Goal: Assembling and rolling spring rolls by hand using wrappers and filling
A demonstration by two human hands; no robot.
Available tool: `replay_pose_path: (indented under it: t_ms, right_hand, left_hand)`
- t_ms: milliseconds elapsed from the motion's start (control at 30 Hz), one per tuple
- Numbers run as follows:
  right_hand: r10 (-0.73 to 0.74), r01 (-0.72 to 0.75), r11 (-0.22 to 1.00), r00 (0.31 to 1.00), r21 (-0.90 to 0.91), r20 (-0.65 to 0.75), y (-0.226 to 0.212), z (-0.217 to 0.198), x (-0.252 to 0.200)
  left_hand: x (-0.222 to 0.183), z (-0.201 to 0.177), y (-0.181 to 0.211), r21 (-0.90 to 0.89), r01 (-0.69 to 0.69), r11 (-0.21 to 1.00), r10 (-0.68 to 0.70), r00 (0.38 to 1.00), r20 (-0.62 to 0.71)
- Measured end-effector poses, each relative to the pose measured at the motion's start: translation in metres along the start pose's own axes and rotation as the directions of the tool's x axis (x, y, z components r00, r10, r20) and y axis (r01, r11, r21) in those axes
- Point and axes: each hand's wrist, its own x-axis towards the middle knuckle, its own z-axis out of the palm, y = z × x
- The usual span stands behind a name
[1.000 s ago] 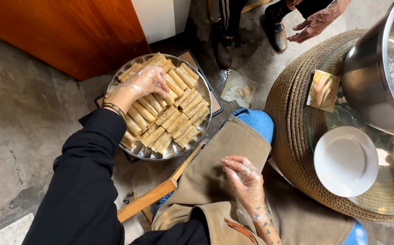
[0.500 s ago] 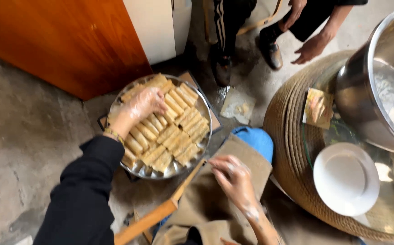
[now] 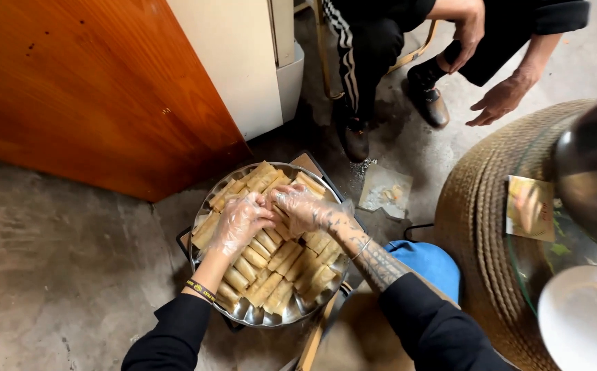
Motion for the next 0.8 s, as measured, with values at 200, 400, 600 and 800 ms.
replay_pose_path:
  t_ms: [200,400,600,800]
  right_hand:
    - [-0.057,0.056,0.998,0.995,0.02,0.087,0.018,0.015,0.008]
    - [-0.013,0.007,0.998,0.994,0.056,0.106,0.012,0.002,0.006]
    - [0.085,-0.12,0.973,0.98,0.197,0.178,-0.001,-0.013,0.0]
    - [0.04,-0.059,0.96,0.996,0.272,0.076,-0.014,-0.011,0.004]
  left_hand:
    - [0.0,-0.001,0.001,-0.02,0.033,0.999,-0.031,0.997,0.071]
    - [0.002,-0.005,0.0,0.009,0.001,1.0,-0.002,0.993,0.122]
    - [0.011,-0.015,0.018,0.013,0.134,0.991,-0.134,0.963,0.232]
    - [0.012,0.001,0.011,0.087,0.203,0.975,-0.215,0.962,0.167]
